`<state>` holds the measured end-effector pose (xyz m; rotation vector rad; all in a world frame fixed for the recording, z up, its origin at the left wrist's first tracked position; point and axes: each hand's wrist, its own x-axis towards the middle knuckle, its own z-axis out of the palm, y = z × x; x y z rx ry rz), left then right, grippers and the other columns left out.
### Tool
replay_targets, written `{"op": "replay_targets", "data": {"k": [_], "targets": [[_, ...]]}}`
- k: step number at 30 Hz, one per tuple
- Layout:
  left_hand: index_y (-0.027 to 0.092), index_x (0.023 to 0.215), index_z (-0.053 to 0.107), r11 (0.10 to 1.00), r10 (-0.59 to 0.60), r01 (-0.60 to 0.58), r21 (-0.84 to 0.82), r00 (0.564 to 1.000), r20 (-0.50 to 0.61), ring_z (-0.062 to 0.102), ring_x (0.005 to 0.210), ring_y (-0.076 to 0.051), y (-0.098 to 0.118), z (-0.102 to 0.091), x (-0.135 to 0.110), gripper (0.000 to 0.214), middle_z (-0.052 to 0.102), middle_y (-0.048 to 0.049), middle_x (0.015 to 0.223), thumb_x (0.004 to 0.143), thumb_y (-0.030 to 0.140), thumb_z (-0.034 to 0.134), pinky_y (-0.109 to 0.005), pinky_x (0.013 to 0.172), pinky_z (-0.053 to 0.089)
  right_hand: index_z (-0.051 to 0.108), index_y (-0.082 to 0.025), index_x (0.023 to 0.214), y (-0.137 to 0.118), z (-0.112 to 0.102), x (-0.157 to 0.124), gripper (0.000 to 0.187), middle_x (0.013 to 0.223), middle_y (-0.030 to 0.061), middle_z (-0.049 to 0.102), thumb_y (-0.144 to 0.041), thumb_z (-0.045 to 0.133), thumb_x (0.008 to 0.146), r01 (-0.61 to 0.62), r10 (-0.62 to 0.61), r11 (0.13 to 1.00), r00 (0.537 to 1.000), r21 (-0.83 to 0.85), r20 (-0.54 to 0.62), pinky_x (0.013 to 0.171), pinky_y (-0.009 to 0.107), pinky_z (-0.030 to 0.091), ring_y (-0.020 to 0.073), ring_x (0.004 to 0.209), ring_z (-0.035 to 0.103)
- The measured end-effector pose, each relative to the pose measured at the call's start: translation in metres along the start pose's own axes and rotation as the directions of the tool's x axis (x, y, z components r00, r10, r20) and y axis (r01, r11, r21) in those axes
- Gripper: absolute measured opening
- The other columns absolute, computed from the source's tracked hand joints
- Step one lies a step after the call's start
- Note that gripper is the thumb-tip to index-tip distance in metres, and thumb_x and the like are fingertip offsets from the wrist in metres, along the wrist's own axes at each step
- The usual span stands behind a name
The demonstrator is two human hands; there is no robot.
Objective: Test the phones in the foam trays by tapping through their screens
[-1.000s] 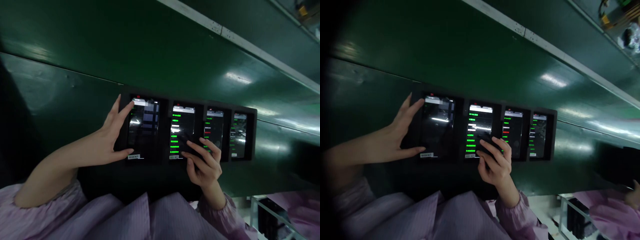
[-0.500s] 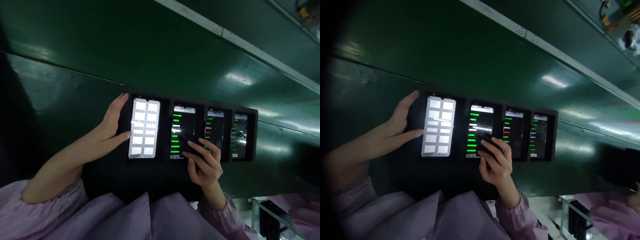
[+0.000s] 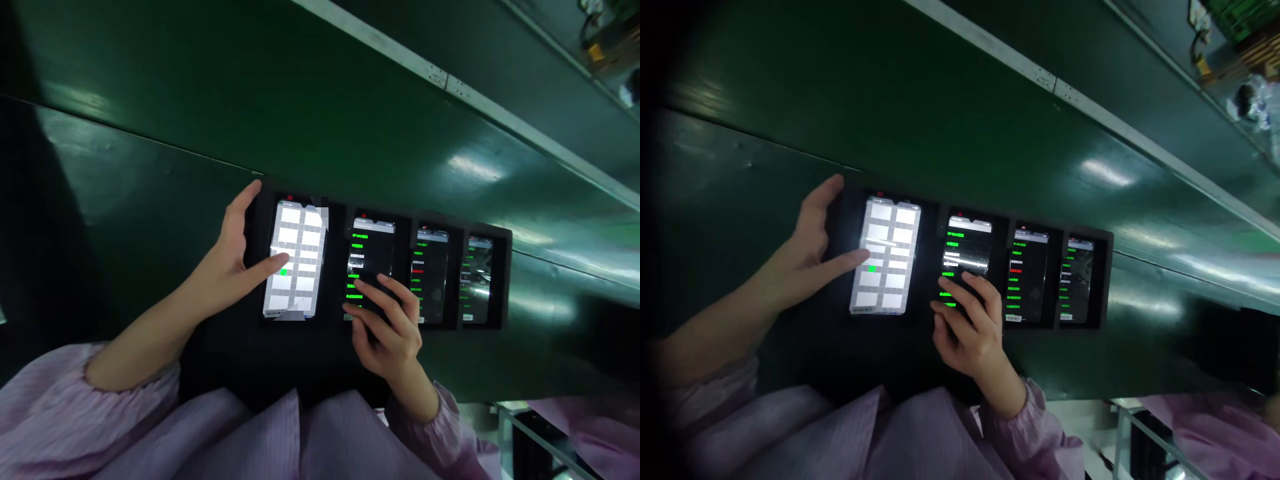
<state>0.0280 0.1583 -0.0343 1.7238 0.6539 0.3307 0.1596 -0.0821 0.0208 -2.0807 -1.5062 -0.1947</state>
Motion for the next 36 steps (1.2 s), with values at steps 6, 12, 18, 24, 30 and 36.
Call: {"op": "replay_targets", "data": {"k": [6,12,18,24,30,36], "targets": [[0.025,0.151,0.047,0.976,-0.032,0.005,-0.216,0.992,-0.123,0.037,0.157,-0.026,0.001,-0.001,0.009,0.080,0.043,-0.0098,0.164,0.085,0.061,0.076,-0.043,0.132,0.039,0.078,-0.020,0.103,-0.016,0.017,0.018,0.019,0.129,0.0091,0.076,-0.015,0.062,0.095,-0.018,0.016,1.000,0.998,0.023,0.058,0.108,0.049,0.056,0.0311,0.137,0.056],[0.023,0.149,0.047,0.980,-0.087,0.070,-0.187,0.993,-0.080,0.043,0.153,-0.027,0.006,-0.003,0.009,0.071,0.045,-0.0095,0.163,0.089,0.053,0.070,-0.043,0.129,0.044,0.080,-0.023,0.103,-0.021,0.020,0.023,0.013,0.140,0.0055,0.071,-0.022,0.070,0.094,0.129,-0.162,0.980,0.959,0.152,0.232,0.118,0.049,0.050,0.0307,0.150,0.044],[0.025,0.147,0.051,0.972,-0.106,0.079,-0.222,0.988,-0.113,0.051,0.147,-0.023,0.005,0.000,0.010,0.068,0.052,-0.0063,0.158,0.086,0.048,0.070,-0.039,0.128,0.045,0.080,-0.026,0.101,-0.024,0.023,0.023,0.014,0.145,0.0005,0.069,-0.025,0.067,0.098,0.153,-0.186,0.980,0.934,0.130,0.304,0.125,0.050,0.042,0.0298,0.154,0.040],[0.024,0.145,0.053,0.974,-0.135,0.108,-0.200,0.983,-0.122,0.050,0.147,-0.024,0.008,-0.002,0.010,0.065,0.053,-0.0065,0.156,0.086,0.048,0.068,-0.041,0.128,0.045,0.080,-0.027,0.112,-0.024,0.024,0.025,0.019,0.153,0.0047,0.062,-0.023,0.068,0.098,0.058,-0.072,0.997,0.952,0.057,0.297,0.121,0.056,0.046,0.0352,0.157,0.033],[0.028,0.144,0.057,0.973,-0.176,0.152,-0.175,0.976,-0.128,0.056,0.141,-0.024,0.013,-0.004,0.009,0.059,0.058,-0.0058,0.151,0.089,0.046,0.066,-0.041,0.123,0.051,0.081,-0.027,0.112,-0.020,0.021,0.024,0.022,0.150,0.0055,0.063,-0.021,0.066,0.098,0.008,-0.025,0.997,0.979,0.083,0.201,0.121,0.060,0.045,0.0369,0.156,0.035],[0.029,0.143,0.058,0.966,-0.209,0.182,-0.185,0.968,-0.136,0.059,0.136,-0.023,0.016,-0.004,0.009,0.057,0.061,-0.0035,0.148,0.089,0.043,0.065,-0.040,0.122,0.052,0.074,-0.023,0.126,-0.021,0.029,0.024,0.029,0.159,0.0113,0.053,-0.019,0.058,0.101,-0.043,0.049,0.999,0.974,-0.033,0.221,0.123,0.064,0.042,0.0381,0.163,0.020]]}}
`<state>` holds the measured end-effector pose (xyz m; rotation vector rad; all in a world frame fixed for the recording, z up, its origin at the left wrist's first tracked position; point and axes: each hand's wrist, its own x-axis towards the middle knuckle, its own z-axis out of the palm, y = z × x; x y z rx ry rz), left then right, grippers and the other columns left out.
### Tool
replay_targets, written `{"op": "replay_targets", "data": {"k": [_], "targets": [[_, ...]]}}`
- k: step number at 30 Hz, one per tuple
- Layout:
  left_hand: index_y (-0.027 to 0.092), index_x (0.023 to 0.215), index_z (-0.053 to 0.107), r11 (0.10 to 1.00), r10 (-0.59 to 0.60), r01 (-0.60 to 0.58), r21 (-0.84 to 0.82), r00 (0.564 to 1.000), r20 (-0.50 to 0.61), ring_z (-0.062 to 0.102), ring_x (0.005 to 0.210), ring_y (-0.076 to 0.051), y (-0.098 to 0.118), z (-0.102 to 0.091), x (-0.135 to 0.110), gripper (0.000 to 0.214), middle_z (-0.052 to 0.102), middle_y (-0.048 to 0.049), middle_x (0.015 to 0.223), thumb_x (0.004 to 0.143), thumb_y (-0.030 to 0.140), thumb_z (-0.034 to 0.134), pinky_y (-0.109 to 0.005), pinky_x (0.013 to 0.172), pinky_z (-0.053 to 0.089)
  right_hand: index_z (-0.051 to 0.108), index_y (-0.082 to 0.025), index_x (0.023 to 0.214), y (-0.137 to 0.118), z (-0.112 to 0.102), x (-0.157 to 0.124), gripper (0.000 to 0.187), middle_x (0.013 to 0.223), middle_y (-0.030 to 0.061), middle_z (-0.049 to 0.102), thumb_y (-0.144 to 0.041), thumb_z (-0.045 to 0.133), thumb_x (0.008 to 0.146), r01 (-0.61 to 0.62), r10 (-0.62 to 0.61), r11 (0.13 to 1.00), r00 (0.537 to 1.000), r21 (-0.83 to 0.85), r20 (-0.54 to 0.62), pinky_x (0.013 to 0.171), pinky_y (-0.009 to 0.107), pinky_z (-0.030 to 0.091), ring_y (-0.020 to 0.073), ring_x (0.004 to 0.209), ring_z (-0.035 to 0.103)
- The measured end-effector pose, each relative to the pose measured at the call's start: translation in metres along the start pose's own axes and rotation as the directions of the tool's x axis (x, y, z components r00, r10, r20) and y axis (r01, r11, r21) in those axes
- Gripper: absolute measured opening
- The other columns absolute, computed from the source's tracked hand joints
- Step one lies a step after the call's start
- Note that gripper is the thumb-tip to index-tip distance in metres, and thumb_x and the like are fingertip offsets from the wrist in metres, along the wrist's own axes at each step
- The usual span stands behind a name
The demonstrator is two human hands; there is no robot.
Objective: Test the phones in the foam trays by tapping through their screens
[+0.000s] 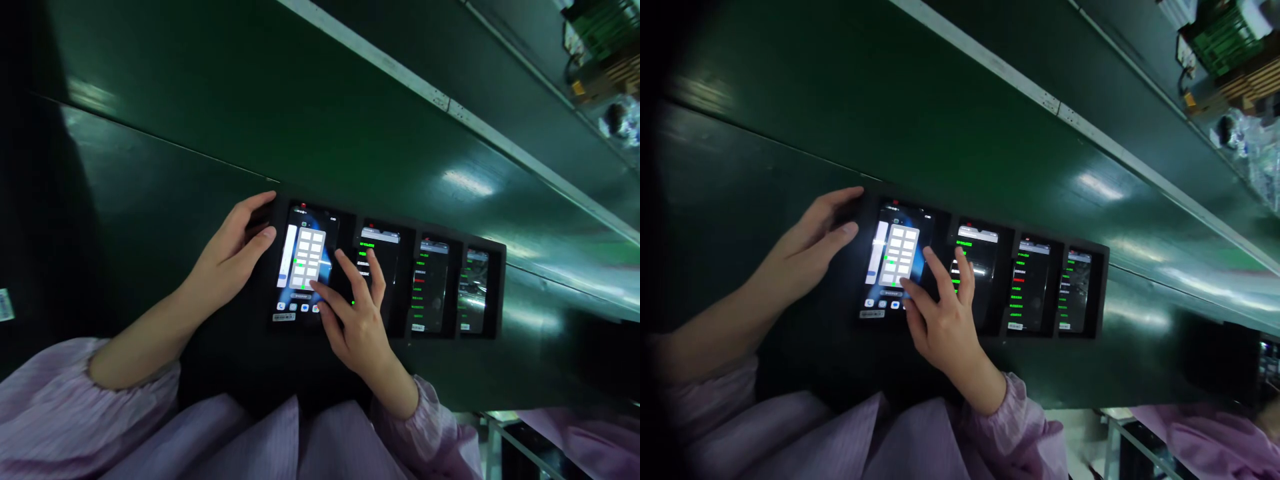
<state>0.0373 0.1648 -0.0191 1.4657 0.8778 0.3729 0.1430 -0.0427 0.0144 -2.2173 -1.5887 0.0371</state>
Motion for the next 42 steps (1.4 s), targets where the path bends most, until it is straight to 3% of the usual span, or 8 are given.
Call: {"op": "replay_targets", "data": {"k": [4,13,16,20,26,33,38,42], "targets": [[0.029,0.144,0.058,1.000,-0.014,0.014,0.004,1.000,-0.004,0.061,0.134,-0.021,0.001,-0.001,0.000,0.057,0.063,-0.0019,0.146,0.089,0.040,0.065,-0.035,0.119,0.054,0.066,-0.021,0.137,0.000,-0.001,0.001,0.036,0.161,0.0151,0.048,-0.020,0.054,0.103,-0.003,0.002,0.999,1.000,-0.036,-0.022,0.124,0.065,0.041,0.0379,0.165,0.014],[0.026,0.144,0.057,0.999,0.006,-0.007,0.054,1.000,0.008,0.056,0.140,-0.026,-0.002,-0.002,0.001,0.058,0.059,-0.0064,0.148,0.089,0.046,0.064,-0.041,0.120,0.054,0.076,-0.021,0.119,0.002,-0.003,-0.001,0.028,0.151,0.0102,0.060,-0.015,0.056,0.101,-0.006,0.011,0.999,0.994,0.045,-0.108,0.125,0.059,0.043,0.0365,0.162,0.026],[0.026,0.143,0.058,0.998,0.004,-0.004,0.062,1.000,0.001,0.056,0.140,-0.025,0.001,-0.001,0.001,0.058,0.058,-0.0061,0.149,0.088,0.044,0.063,-0.042,0.121,0.053,0.076,-0.023,0.121,0.000,0.000,0.000,0.026,0.157,0.0106,0.055,-0.020,0.057,0.103,0.001,0.000,1.000,0.999,0.013,-0.034,0.126,0.062,0.039,0.0385,0.164,0.016],[0.025,0.142,0.059,0.998,-0.022,0.023,0.051,1.000,-0.020,0.057,0.139,-0.022,0.005,0.001,0.001,0.059,0.059,-0.0042,0.149,0.085,0.041,0.063,-0.037,0.119,0.054,0.068,-0.030,0.138,-0.004,0.000,0.001,0.037,0.166,0.0056,0.046,-0.034,0.063,0.102,0.090,-0.082,0.994,0.988,-0.059,0.131,0.126,0.071,0.032,0.0425,0.165,0.006],[0.025,0.144,0.058,0.998,-0.021,0.023,0.059,0.999,-0.025,0.058,0.138,-0.020,0.006,0.000,0.000,0.060,0.061,-0.0036,0.148,0.086,0.039,0.063,-0.034,0.121,0.050,0.072,-0.024,0.127,-0.002,-0.005,0.000,0.028,0.157,0.0086,0.055,-0.025,0.058,0.103,0.035,-0.035,0.999,0.999,-0.019,-0.026,0.129,0.063,0.033,0.0365,0.166,0.010],[0.027,0.145,0.057,0.994,-0.004,0.004,0.106,1.000,-0.004,0.055,0.141,-0.023,0.005,-0.001,-0.001,0.056,0.056,-0.0036,0.153,0.091,0.040,0.060,-0.039,0.122,0.051,0.072,-0.026,0.125,-0.002,0.000,0.000,0.026,0.160,0.0063,0.052,-0.024,0.059,0.102,0.028,-0.028,0.999,0.999,-0.024,0.017,0.128,0.066,0.034,0.0371,0.166,0.006],[0.025,0.144,0.057,0.995,0.007,-0.006,0.097,1.000,-0.003,0.056,0.140,-0.023,0.005,-0.001,0.000,0.056,0.058,-0.0047,0.151,0.091,0.040,0.061,-0.038,0.121,0.052,0.058,-0.023,0.146,-0.004,0.009,0.004,0.044,0.169,0.0135,0.039,-0.034,0.057,0.104,-0.070,0.074,0.991,0.997,-0.118,0.031,0.121,0.076,0.036,0.0455,0.165,0.006],[0.025,0.145,0.056,0.996,0.000,0.000,0.093,1.000,0.001,0.059,0.137,-0.024,0.004,-0.002,0.001,0.058,0.059,-0.0052,0.150,0.090,0.042,0.060,-0.041,0.122,0.051,0.059,-0.025,0.146,-0.005,0.009,0.006,0.043,0.168,0.0120,0.040,-0.035,0.056,0.104,-0.049,0.050,0.993,0.999,-0.109,0.002,0.124,0.076,0.030,0.0435,0.166,0.001]]}}
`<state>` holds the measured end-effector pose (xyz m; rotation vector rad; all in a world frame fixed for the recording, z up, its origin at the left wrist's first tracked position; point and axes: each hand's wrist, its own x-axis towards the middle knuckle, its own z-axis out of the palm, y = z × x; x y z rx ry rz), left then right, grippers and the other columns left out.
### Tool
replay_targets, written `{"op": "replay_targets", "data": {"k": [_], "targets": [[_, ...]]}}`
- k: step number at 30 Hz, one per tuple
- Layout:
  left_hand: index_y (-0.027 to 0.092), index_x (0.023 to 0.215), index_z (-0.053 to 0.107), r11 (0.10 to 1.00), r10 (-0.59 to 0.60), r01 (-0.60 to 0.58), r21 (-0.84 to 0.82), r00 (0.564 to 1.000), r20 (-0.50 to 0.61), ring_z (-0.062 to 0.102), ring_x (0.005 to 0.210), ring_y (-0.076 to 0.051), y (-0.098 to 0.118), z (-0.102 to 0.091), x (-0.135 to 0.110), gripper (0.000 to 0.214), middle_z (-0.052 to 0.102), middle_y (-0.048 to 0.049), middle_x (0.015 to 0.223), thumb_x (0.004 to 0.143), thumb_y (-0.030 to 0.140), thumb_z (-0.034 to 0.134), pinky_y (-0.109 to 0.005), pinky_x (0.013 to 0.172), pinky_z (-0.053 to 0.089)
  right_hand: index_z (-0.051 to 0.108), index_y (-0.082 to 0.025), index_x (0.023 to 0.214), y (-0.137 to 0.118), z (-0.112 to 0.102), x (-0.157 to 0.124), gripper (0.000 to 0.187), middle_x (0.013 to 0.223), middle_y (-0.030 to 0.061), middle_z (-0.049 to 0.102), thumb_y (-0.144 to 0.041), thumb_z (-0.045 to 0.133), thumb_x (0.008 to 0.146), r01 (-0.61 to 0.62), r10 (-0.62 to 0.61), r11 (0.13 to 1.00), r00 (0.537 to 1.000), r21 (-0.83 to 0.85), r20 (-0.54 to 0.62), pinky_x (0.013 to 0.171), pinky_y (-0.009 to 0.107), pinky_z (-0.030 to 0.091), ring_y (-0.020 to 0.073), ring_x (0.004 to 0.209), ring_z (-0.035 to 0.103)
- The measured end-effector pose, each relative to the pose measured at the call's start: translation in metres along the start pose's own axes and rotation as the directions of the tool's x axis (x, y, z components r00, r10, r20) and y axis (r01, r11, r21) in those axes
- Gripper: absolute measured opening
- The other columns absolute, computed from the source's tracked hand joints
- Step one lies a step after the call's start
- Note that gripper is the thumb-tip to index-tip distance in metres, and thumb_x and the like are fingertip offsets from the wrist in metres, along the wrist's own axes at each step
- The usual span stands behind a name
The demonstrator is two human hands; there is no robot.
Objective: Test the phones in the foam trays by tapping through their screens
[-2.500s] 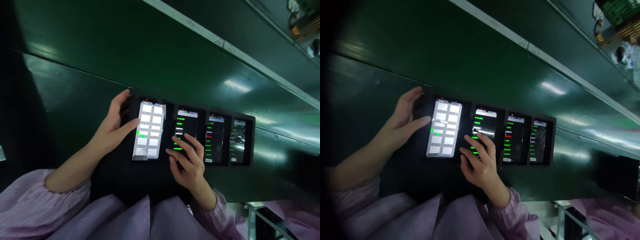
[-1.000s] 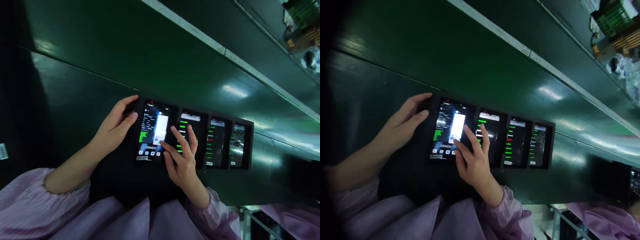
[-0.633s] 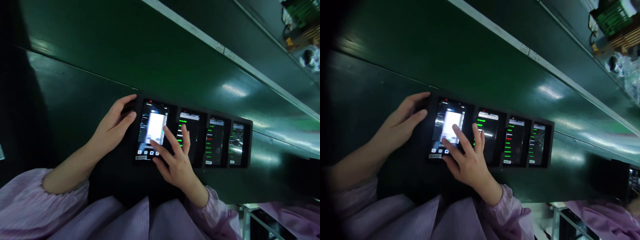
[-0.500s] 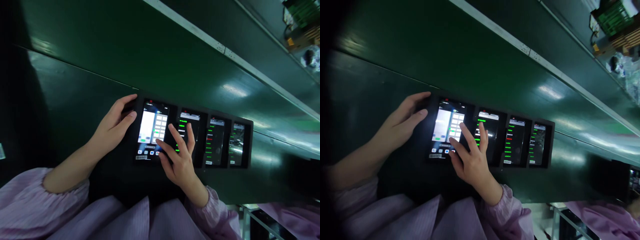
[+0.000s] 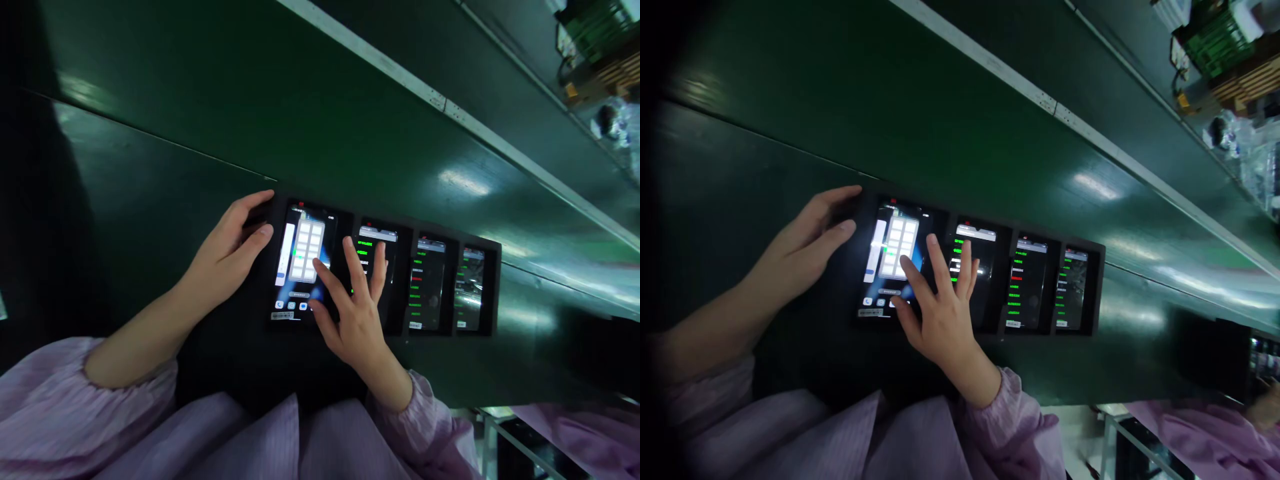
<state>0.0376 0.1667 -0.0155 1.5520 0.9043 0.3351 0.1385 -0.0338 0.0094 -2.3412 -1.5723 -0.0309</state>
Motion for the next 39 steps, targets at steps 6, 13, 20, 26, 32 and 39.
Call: {"op": "replay_targets", "data": {"k": [6,13,20,26,32,39], "targets": [[0.025,0.144,0.057,1.000,0.023,-0.023,-0.003,1.000,0.000,0.059,0.136,-0.022,-0.002,0.001,-0.001,0.056,0.060,-0.0052,0.147,0.090,0.041,0.060,-0.039,0.122,0.050,0.068,-0.025,0.133,0.001,-0.007,0.000,0.032,0.164,0.0094,0.047,-0.030,0.055,0.104,0.086,-0.088,0.995,0.996,0.053,0.031,0.128,0.071,0.029,0.0386,0.167,-0.001],[0.031,0.143,0.059,1.000,0.007,-0.007,-0.008,1.000,-0.025,0.061,0.133,-0.019,-0.005,0.001,0.001,0.059,0.064,0.0003,0.143,0.086,0.045,0.062,-0.034,0.120,0.052,0.059,-0.023,0.147,0.001,0.000,0.005,0.043,0.170,0.0147,0.036,-0.036,0.054,0.106,-0.066,0.066,0.998,0.997,-0.021,0.027,0.122,0.077,0.031,0.0455,0.165,0.007],[0.030,0.141,0.061,0.998,0.063,-0.062,0.010,0.998,-0.025,0.061,0.133,-0.019,-0.007,0.000,0.001,0.057,0.063,-0.0004,0.144,0.086,0.047,0.062,-0.032,0.116,0.055,0.068,-0.030,0.137,0.000,-0.006,0.004,0.035,0.167,0.0078,0.044,-0.037,0.058,0.104,0.025,-0.024,1.000,0.999,-0.011,0.031,0.124,0.081,0.020,0.0461,0.165,-0.004],[0.028,0.145,0.056,0.999,0.035,-0.035,-0.003,0.999,0.021,0.056,0.140,-0.021,-0.003,0.000,-0.001,0.054,0.058,-0.0022,0.150,0.093,0.043,0.060,-0.034,0.122,0.050,0.071,-0.029,0.131,0.000,-0.002,0.004,0.031,0.167,0.0060,0.045,-0.033,0.063,0.102,0.044,-0.044,0.999,0.998,0.017,0.033,0.123,0.081,0.024,0.0459,0.165,0.000],[0.025,0.145,0.056,1.000,0.026,-0.026,0.011,0.999,0.020,0.057,0.138,-0.023,0.000,-0.001,0.000,0.056,0.059,-0.0063,0.149,0.093,0.044,0.059,-0.038,0.121,0.051,0.079,-0.029,0.117,0.003,-0.006,0.003,0.028,0.152,0.0017,0.062,-0.018,0.060,0.099,0.010,0.008,0.993,0.988,0.113,-0.155,0.127,0.068,0.033,0.0398,0.164,0.020],[0.028,0.166,0.011,0.942,0.203,-0.264,0.208,0.940,0.275,0.021,0.164,-0.029,-0.021,-0.013,-0.006,0.098,0.019,-0.0115,0.175,0.091,0.072,0.058,-0.050,0.134,0.032,0.081,-0.023,0.093,0.003,-0.011,0.001,0.027,0.132,0.0031,0.076,-0.011,0.057,0.096,0.090,-0.042,0.976,0.972,0.197,-0.233,0.120,0.056,0.049,0.0353,0.156,0.041]]}}
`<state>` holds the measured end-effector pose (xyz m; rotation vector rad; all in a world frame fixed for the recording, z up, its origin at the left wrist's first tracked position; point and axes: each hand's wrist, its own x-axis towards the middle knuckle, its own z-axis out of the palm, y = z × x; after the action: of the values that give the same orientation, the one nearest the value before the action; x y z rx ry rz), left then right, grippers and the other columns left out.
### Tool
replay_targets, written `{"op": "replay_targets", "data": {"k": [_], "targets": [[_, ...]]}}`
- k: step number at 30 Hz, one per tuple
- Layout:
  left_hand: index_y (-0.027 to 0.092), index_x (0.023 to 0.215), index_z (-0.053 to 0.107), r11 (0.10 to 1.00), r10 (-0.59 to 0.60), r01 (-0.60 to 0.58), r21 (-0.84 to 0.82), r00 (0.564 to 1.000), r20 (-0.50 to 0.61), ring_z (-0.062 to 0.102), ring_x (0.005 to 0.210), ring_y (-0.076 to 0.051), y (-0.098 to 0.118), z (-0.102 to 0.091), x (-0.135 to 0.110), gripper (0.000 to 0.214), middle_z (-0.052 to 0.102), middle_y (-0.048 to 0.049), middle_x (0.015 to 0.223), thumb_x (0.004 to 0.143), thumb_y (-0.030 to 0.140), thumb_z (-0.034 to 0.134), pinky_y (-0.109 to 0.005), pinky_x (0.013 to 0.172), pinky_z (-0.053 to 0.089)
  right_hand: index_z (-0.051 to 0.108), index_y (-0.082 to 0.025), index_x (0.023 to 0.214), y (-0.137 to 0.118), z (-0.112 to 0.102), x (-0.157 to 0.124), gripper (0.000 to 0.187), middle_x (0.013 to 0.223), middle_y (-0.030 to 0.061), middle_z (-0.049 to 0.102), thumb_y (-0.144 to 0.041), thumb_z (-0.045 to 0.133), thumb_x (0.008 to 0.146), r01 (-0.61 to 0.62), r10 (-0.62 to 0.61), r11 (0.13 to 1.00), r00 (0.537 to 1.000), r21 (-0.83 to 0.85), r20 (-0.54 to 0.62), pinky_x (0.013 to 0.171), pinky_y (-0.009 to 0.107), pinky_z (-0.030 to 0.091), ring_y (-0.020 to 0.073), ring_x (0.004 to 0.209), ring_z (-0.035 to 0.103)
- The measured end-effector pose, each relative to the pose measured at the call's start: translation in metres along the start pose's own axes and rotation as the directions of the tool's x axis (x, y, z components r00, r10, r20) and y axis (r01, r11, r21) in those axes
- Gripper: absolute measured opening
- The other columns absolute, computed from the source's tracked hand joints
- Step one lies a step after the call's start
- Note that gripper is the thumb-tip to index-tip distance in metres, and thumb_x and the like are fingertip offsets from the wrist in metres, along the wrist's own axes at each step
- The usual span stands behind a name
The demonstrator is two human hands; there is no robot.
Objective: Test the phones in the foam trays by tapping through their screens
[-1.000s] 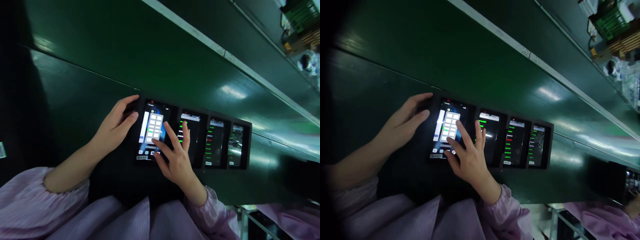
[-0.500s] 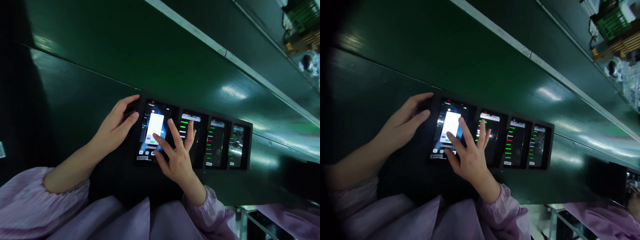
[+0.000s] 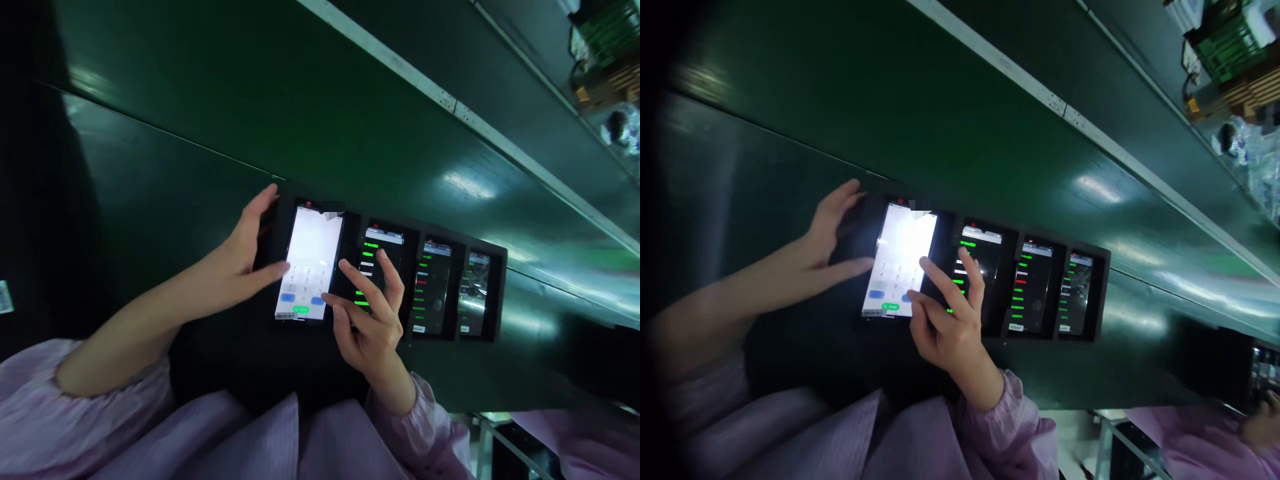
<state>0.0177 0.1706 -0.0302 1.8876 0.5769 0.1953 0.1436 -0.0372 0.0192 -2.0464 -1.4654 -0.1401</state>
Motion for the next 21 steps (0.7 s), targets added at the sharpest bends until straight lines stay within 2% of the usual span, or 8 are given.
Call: {"op": "replay_targets", "data": {"k": [2,5,7,9,13,17,21], "targets": [[0.036,0.166,0.001,0.986,0.078,-0.088,0.141,0.994,0.077,0.012,0.166,-0.032,-0.005,0.001,-0.007,0.097,0.007,-0.0089,0.178,0.093,0.069,0.056,-0.059,0.133,0.032,0.080,-0.022,0.087,0.000,-0.001,-0.002,0.025,0.129,0.0033,0.077,-0.010,0.059,0.094,0.035,-0.036,0.999,0.999,0.016,0.017,0.118,0.053,0.052,0.0340,0.153,0.045],[0.045,0.165,-0.006,0.959,0.073,-0.114,0.258,0.984,0.166,0.006,0.165,-0.042,-0.010,0.002,-0.014,0.109,-0.004,-0.0055,0.178,0.086,0.064,0.068,-0.070,0.122,0.042,0.079,-0.023,0.083,0.000,-0.003,-0.006,0.024,0.128,0.0021,0.077,-0.011,0.061,0.093,0.063,-0.063,0.998,0.997,0.015,0.045,0.118,0.052,0.053,0.0323,0.150,0.049],[0.047,0.164,-0.008,0.959,0.053,-0.101,0.267,0.982,0.182,0.005,0.164,-0.046,-0.011,0.003,-0.016,0.120,-0.009,-0.0040,0.178,0.079,0.061,0.076,-0.070,0.115,0.050,0.079,-0.024,0.083,0.000,-0.003,-0.007,0.024,0.129,0.0018,0.077,-0.011,0.061,0.091,0.058,-0.059,0.998,0.997,0.008,0.048,0.116,0.052,0.053,0.0322,0.148,0.051],[0.047,0.164,-0.008,0.956,0.045,-0.095,0.277,0.983,0.180,0.005,0.164,-0.046,-0.011,0.004,-0.017,0.123,-0.010,-0.0032,0.178,0.077,0.057,0.079,-0.068,0.113,0.054,0.080,-0.024,0.084,0.001,-0.003,-0.007,0.024,0.130,0.0023,0.077,-0.011,0.061,0.091,0.057,-0.057,0.998,0.997,0.009,0.050,0.115,0.052,0.054,0.0323,0.147,0.052],[0.045,0.165,-0.007,0.946,0.054,-0.101,0.309,0.986,0.158,0.006,0.163,-0.049,-0.011,0.006,-0.017,0.126,-0.011,-0.0051,0.177,0.075,0.050,0.082,-0.070,0.116,0.050,0.081,-0.024,0.086,0.001,-0.003,-0.008,0.023,0.130,0.0026,0.077,-0.012,0.063,0.090,0.070,-0.071,0.997,0.997,0.020,0.040,0.118,0.051,0.052,0.0319,0.147,0.051],[0.045,0.165,-0.007,0.950,0.042,-0.088,0.299,0.987,0.157,0.008,0.163,-0.048,-0.011,0.006,-0.018,0.121,-0.008,-0.0052,0.178,0.079,0.053,0.078,-0.072,0.117,0.048,0.081,-0.026,0.090,0.002,-0.001,-0.008,0.020,0.137,0.0014,0.073,-0.014,0.066,0.089,0.055,-0.053,0.998,0.994,-0.019,0.101,0.118,0.053,0.051,0.0341,0.152,0.045],[0.046,0.165,-0.004,0.956,0.046,-0.086,0.280,0.988,0.146,0.009,0.163,-0.049,-0.011,0.006,-0.017,0.119,-0.010,-0.0053,0.178,0.078,0.053,0.078,-0.073,0.117,0.047,0.080,-0.026,0.087,0.001,-0.001,-0.007,0.021,0.136,0.0017,0.074,-0.014,0.064,0.091,0.050,-0.046,0.998,0.992,-0.034,0.114,0.119,0.053,0.051,0.0329,0.151,0.047]]}}
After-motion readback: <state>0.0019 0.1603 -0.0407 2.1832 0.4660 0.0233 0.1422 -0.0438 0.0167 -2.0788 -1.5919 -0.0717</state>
